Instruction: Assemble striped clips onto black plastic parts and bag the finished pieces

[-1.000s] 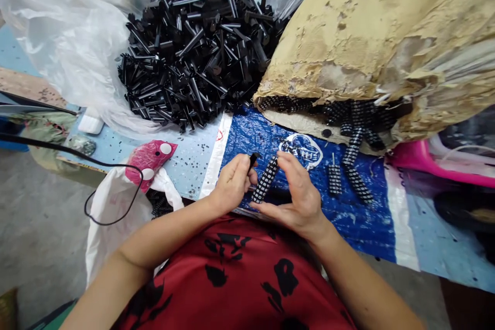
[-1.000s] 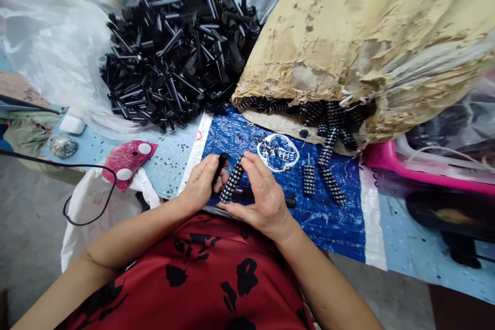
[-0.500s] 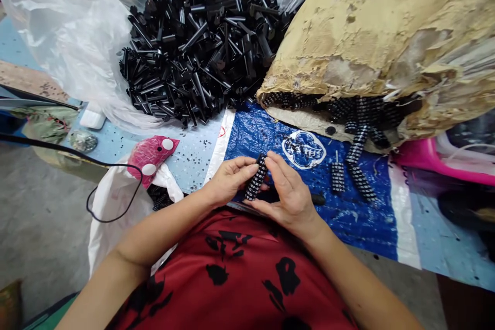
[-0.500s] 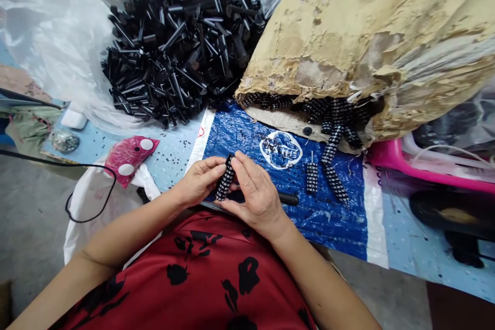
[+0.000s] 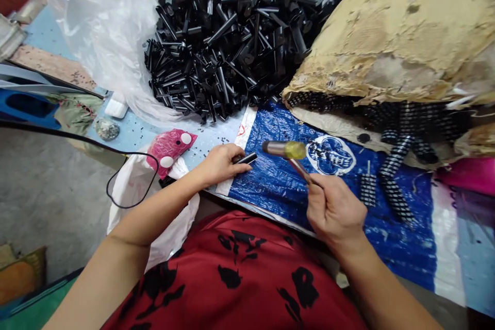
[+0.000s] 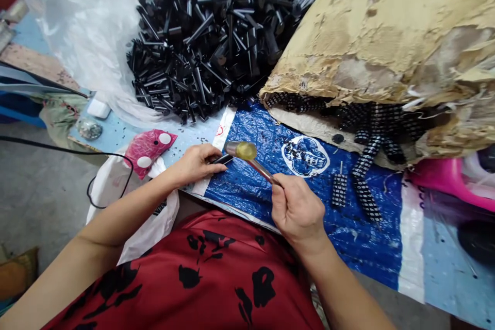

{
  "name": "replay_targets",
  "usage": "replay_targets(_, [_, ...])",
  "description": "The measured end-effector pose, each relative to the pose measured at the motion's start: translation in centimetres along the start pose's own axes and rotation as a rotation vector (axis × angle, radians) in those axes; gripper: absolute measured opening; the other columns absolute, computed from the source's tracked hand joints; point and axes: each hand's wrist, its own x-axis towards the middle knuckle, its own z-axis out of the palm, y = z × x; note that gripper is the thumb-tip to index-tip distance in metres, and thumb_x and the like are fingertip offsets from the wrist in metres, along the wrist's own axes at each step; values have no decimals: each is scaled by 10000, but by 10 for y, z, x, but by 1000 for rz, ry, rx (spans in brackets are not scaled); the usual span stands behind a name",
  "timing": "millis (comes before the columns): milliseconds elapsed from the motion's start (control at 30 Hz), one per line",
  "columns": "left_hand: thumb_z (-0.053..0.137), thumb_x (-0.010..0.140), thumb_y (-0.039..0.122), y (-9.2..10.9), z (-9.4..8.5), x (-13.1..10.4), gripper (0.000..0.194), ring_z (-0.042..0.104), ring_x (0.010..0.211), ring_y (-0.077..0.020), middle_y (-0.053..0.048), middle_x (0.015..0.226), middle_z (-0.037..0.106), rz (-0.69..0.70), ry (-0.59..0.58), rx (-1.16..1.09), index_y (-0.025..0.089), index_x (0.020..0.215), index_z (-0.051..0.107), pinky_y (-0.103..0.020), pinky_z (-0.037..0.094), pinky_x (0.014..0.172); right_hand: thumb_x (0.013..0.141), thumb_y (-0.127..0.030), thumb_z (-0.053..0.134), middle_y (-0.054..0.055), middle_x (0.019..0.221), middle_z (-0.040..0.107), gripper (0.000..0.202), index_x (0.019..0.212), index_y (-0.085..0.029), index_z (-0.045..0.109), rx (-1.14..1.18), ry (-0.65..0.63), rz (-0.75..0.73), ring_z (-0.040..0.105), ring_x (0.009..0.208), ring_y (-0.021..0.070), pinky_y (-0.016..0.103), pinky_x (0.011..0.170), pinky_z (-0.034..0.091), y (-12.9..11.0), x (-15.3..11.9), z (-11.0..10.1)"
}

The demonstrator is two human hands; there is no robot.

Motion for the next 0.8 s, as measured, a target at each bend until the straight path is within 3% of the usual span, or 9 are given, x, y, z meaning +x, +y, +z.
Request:
replay_targets(167, [791,835,381,8,-1,8,277,445,602,-112,59,635,510,-110,-95,-82,183,763,611,-268,293,603,1044,-237,538,39,866,732,139,1082,-184,660,-119,-221,-42,674,696,153,272,651,491,-3,15,12])
replay_targets(333, [835,751,384,5,-10,23,313,472,612,-122,54,641,546,-146,-204,-44,194,737,586,-275,283,608,1037,-207,503,53,910,757,226,1212,-177,643,34,-98,-123,701,768,157,265,704,512,-14,12,5])
replay_targets(433, [846,711,423,3,-10,34,373,446,588,-127,54,611,527,-137,-256,-22,205,683,545,-286,280,605,1046,-235,494,60,898,762,229,1204,-192,654,48,-157,-211,699,764,171,284,702,521,-22,6,10])
replay_targets(533, [811,729,409,7,-2,38,311,446,586,-146,37,613,528,-105,-213,61,214,706,570,-300,298,616,1045,-264,538,35,790,726,190,1134,-194,690,-23,-334,-244,653,668,156,288,657,499,-26,0,17])
replay_targets(600, [759,760,367,11,-1,33,213,480,611,-173,7,642,556,-77,-155,155,215,753,610,-312,322,634,1036,-264,558,32,798,728,186,1131,-193,702,13,-376,-257,659,684,153,284,662,505,-23,-3,17])
replay_targets(667, [704,782,321,13,-14,17,129,492,616,-189,-17,656,572,-59,-121,245,215,773,631,-324,331,644,1023,-247,580,33,838,743,188,1158,-196,700,100,-354,-270,678,725,155,281,701,530,-16,-6,12])
replay_targets(733, [685,781,282,9,-43,-11,102,466,575,-177,-14,631,566,-47,-194,277,220,732,621,-326,317,620,998,-235,631,40,904,766,185,1167,-203,699,144,-301,-249,704,787,165,292,768,553,-6,-10,5])
replay_targets(800, [737,747,264,0,-80,-44,154,431,523,-145,17,585,547,-14,-440,202,224,680,604,-309,291,572,968,-243,691,49,954,776,169,1131,-205,709,107,-245,-191,717,828,182,316,810,557,5,-16,0])
